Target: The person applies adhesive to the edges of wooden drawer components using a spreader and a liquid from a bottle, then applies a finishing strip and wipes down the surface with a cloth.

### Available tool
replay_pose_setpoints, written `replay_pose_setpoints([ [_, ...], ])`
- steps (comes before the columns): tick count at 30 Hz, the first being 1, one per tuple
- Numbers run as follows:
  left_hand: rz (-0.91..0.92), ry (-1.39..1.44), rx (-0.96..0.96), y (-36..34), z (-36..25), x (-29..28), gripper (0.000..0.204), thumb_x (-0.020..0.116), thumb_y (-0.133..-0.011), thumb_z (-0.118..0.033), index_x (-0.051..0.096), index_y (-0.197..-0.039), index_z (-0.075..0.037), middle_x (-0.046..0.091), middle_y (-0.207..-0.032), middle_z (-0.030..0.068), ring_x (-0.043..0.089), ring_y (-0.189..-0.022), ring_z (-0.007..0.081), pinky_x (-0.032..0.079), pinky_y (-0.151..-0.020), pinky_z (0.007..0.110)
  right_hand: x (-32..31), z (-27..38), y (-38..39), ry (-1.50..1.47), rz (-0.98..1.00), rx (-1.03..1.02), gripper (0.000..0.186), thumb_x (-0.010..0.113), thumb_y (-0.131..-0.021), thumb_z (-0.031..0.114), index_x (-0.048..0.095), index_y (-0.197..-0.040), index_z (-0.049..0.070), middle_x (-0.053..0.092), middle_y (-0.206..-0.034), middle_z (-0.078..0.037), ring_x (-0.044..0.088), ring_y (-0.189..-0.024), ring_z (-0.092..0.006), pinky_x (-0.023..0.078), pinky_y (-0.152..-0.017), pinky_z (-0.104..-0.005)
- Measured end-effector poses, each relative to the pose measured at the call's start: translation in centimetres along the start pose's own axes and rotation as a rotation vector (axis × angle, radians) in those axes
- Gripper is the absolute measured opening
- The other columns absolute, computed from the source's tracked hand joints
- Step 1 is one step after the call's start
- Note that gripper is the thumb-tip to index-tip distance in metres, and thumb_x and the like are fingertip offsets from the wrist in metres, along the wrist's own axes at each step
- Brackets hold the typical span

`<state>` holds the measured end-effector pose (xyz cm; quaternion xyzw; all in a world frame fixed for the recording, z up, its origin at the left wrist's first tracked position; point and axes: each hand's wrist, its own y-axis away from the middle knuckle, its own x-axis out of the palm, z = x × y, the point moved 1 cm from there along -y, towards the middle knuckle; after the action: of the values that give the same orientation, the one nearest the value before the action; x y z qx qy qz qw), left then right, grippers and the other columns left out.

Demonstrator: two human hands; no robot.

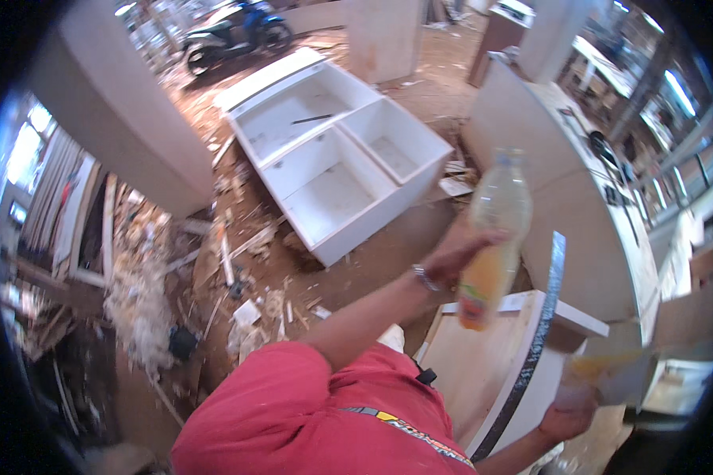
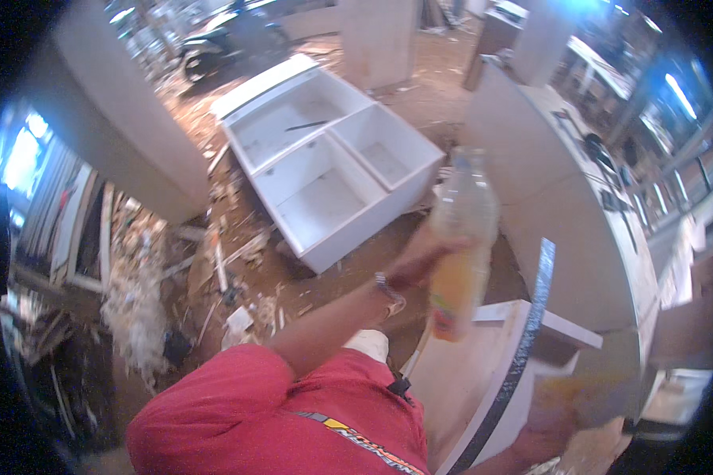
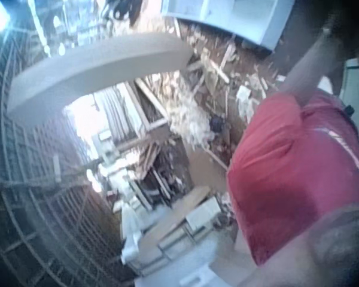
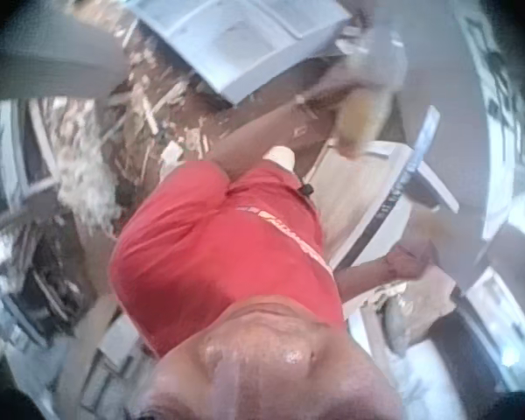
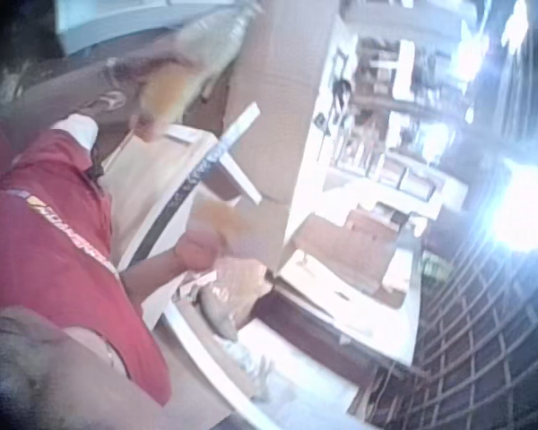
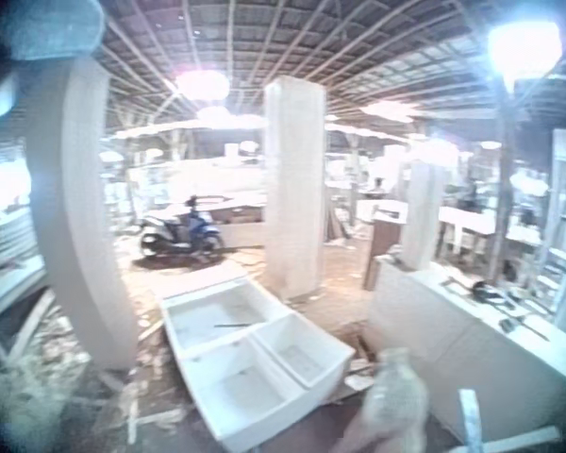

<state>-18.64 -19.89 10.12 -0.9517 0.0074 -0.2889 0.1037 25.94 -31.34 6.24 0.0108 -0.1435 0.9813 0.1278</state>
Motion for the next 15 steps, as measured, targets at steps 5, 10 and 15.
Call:
replay_pose_setpoints([
  [5, -0.502, -0.431, 0.160, 16.6, -8.1, -14.8, 0.079, 0.080, -0.090, -0.040, 0.046, -0.152, -0.004, 0.065, -0.131, 0.0067, 0.062, -0.119, 0.0177, 0.049, -0.108, 0.036, 18.1, 2.2, 0.5, -0.435, -0.041, 0.457, 0.062, 0.073, -0.089, 0.026, 0.054, -0.140, -0.004, 0.061, -0.129, -0.017, 0.057, -0.126, -0.0314, 0.046, -0.110, -0.0473],
  [10, -0.806, -0.725, -0.051, 29.9, -18.3, -20.9, 0.081, 0.079, -0.088, -0.047, 0.050, -0.148, -0.001, 0.067, -0.128, 0.0103, 0.062, -0.116, 0.0207, 0.049, -0.106, 0.038, 26.8, -0.4, 1.5, -0.518, 0.082, 0.637, 0.080, 0.073, -0.084, 0.025, 0.041, -0.154, 0.005, 0.053, -0.142, -0.015, 0.054, -0.133, -0.0318, 0.046, -0.112, -0.0482],
  [15, -0.960, -0.878, -0.025, 37.7, -22.4, -27.4, 0.084, 0.079, -0.087, -0.050, 0.049, -0.148, -0.001, 0.067, -0.129, 0.0153, 0.064, -0.116, 0.0238, 0.051, -0.102, 0.040, 39.5, 2.2, 6.1, -0.500, 0.235, 0.791, 0.067, 0.070, -0.088, 0.031, 0.049, -0.146, 0.005, 0.058, -0.134, -0.012, 0.058, -0.126, -0.0294, 0.049, -0.108, -0.0458],
])
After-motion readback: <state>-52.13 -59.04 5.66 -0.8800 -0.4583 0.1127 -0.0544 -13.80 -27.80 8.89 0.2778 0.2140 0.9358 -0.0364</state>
